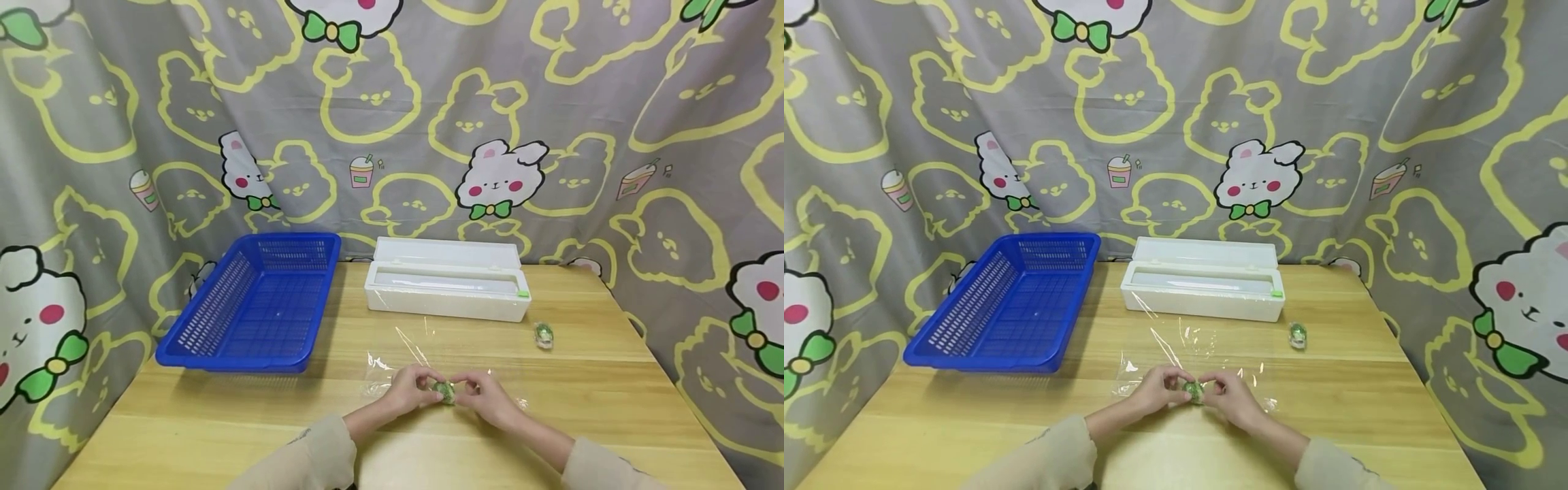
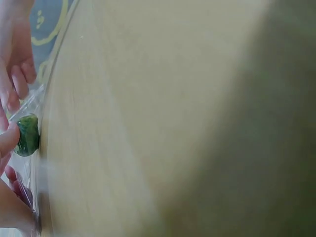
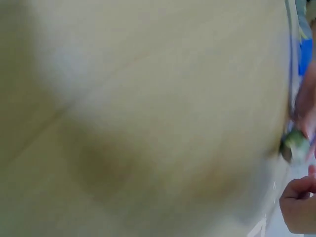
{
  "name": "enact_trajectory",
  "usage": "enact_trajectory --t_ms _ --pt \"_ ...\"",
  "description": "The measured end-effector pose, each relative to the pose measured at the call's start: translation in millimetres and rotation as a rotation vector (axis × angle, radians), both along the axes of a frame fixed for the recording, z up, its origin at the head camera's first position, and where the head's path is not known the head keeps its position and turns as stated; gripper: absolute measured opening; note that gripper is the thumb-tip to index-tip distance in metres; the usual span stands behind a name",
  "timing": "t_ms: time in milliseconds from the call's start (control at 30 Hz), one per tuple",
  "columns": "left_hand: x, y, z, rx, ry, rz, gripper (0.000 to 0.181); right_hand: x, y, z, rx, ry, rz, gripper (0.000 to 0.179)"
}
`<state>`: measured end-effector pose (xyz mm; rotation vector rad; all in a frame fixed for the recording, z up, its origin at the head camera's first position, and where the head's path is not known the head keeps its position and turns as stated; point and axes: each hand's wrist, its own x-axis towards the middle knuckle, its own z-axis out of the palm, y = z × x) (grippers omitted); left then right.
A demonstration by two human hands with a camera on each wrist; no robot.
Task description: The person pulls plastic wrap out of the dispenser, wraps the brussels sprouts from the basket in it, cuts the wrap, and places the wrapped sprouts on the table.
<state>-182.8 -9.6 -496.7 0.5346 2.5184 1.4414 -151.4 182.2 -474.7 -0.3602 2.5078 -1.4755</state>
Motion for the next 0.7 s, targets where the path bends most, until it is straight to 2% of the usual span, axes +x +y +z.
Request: enact_trajectory --t_ms 167,400,567,700 --pt "-1.3 -1.8 -0.4 0.000 0.005 0.009 0.023 -1.5 -16.0 -7.0 -0.026 -0.045 -0.066 0.031" --pt "-3.0 -0.6 -0.2 0.001 -0.002 -0.009 0.023 -3.5 -17.7 -11.5 -0.033 -0.083 -0.161 0.032" --pt "-8.2 -0.5 7.3 -0.124 0.069 -0.029 0.029 -7.6 -13.8 -13.7 -0.003 -0.080 -0.179 0.029" --pt "-11.2 0.8 13.8 -0.199 0.129 -0.021 0.035 -11.8 -8.2 -14.7 0.015 -0.050 -0.141 0.029"
